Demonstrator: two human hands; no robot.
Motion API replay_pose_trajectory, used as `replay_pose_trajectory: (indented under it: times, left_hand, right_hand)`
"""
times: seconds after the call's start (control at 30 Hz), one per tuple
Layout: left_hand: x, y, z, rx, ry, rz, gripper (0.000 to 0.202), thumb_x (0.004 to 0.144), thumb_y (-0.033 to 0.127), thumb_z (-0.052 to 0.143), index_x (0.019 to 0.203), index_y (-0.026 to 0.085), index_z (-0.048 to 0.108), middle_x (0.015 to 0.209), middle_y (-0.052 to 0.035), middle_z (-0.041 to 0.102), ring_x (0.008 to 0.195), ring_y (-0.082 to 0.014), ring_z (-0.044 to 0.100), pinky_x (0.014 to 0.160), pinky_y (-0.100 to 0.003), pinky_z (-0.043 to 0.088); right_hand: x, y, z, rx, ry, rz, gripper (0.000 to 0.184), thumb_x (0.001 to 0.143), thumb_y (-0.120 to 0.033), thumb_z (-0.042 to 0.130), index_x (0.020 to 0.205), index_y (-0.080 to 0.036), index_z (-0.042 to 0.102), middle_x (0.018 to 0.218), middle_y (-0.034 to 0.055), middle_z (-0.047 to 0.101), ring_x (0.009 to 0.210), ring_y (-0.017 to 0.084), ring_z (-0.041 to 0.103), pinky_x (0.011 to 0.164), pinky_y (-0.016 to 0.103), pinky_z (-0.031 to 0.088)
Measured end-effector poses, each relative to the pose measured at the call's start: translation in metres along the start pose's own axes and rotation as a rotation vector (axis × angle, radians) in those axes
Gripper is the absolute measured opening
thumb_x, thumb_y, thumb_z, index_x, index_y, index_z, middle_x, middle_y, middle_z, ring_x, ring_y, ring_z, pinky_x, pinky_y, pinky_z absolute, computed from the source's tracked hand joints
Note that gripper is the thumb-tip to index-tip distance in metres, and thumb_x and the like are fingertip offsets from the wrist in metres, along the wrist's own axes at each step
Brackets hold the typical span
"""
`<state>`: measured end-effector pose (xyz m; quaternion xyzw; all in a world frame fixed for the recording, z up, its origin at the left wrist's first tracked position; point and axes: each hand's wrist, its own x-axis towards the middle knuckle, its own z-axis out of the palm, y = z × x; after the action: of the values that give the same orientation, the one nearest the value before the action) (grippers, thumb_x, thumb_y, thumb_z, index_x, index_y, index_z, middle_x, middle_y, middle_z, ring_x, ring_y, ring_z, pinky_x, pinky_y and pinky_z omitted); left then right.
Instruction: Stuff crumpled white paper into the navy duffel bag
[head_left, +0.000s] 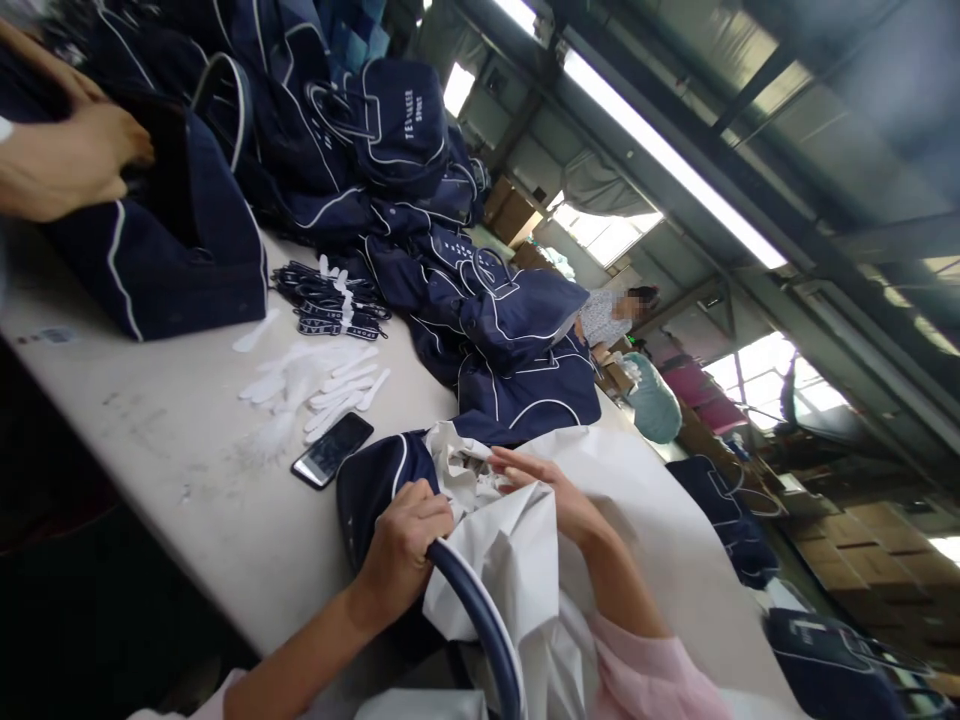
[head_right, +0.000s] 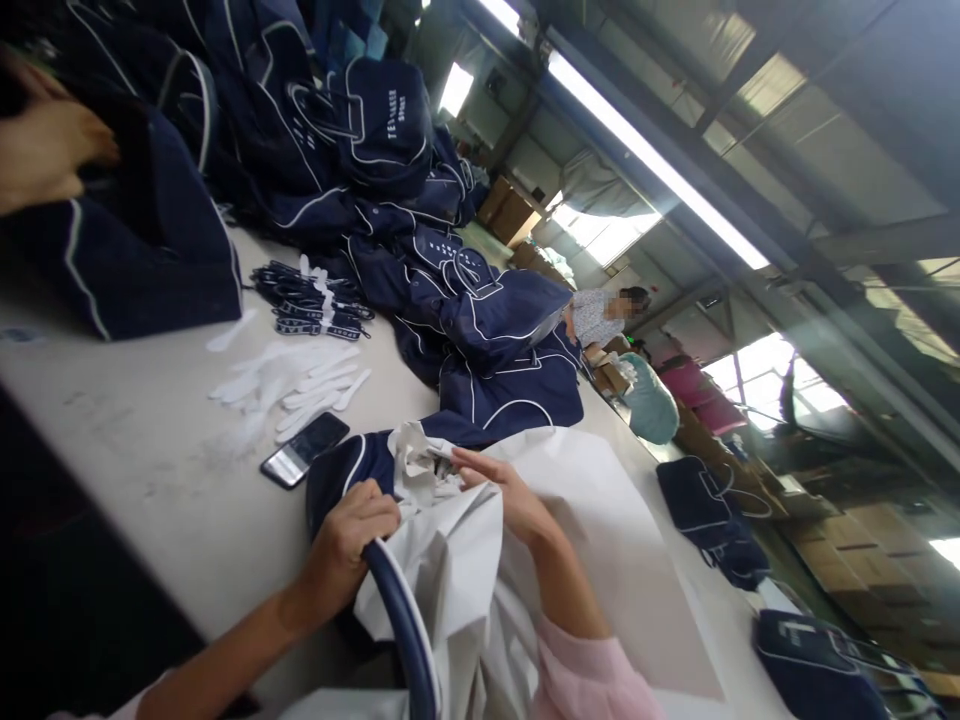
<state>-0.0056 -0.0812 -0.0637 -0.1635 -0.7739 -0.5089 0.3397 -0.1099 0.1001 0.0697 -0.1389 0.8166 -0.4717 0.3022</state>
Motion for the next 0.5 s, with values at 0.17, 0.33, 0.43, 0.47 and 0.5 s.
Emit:
replay_pose_trajectory:
  times: [0.17,0.33,0.43,0.47,0.5]
  left_hand:
    - [0.003,0.003,0.003,0.023,0.028,0.006,0.035,0.099,0.018,0.046,0.065,0.016,0.042,0.068,-0.0006,0.05,0.074,-0.0166,0.041,0.066,-0.033,0.027]
    - [0.009,0.008,0.005,0.029,0.03,0.003,0.039,0.096,0.013,0.05,0.059,0.016,0.038,0.064,-0.0003,0.048,0.072,-0.016,0.043,0.064,-0.031,0.028]
    - [0.011,0.01,0.007,0.0,0.107,-0.001,0.04,0.095,0.003,0.043,0.058,0.017,0.035,0.062,0.0001,0.045,0.07,-0.0151,0.042,0.062,-0.03,0.029]
    - [0.011,0.011,0.008,-0.005,0.134,-0.001,0.04,0.094,0.0,0.04,0.058,0.017,0.035,0.061,0.0002,0.045,0.069,-0.0149,0.041,0.062,-0.03,0.029]
    - [0.01,0.013,0.009,-0.008,0.162,0.001,0.04,0.094,-0.002,0.038,0.059,0.017,0.035,0.061,0.0003,0.044,0.068,-0.0146,0.04,0.063,-0.031,0.029]
  right_hand:
    - [-0.085,-0.011,-0.012,0.03,-0.411,-0.009,0.108,0.066,-0.061,0.084,0.155,-0.033,0.029,0.153,0.0094,0.041,0.134,0.033,0.046,0.11,0.047,0.04]
    - [-0.07,0.038,0.046,-0.066,0.03,-0.119,0.025,0.074,-0.025,0.077,0.098,-0.017,0.073,0.097,0.005,0.07,0.093,0.025,0.065,0.084,0.033,0.052]
    - [-0.03,0.058,0.052,-0.144,0.232,-0.244,0.017,0.078,-0.017,0.059,0.089,-0.017,0.072,0.091,0.0034,0.071,0.094,0.022,0.064,0.09,0.033,0.05]
    - [-0.015,0.061,0.048,-0.235,0.295,-0.228,0.018,0.078,-0.017,0.057,0.088,-0.016,0.071,0.093,0.0042,0.071,0.096,0.023,0.064,0.089,0.032,0.05]
    - [0.001,0.063,0.042,-0.347,0.36,-0.183,0.017,0.077,-0.018,0.056,0.085,-0.014,0.071,0.092,0.0058,0.072,0.095,0.025,0.065,0.085,0.032,0.051]
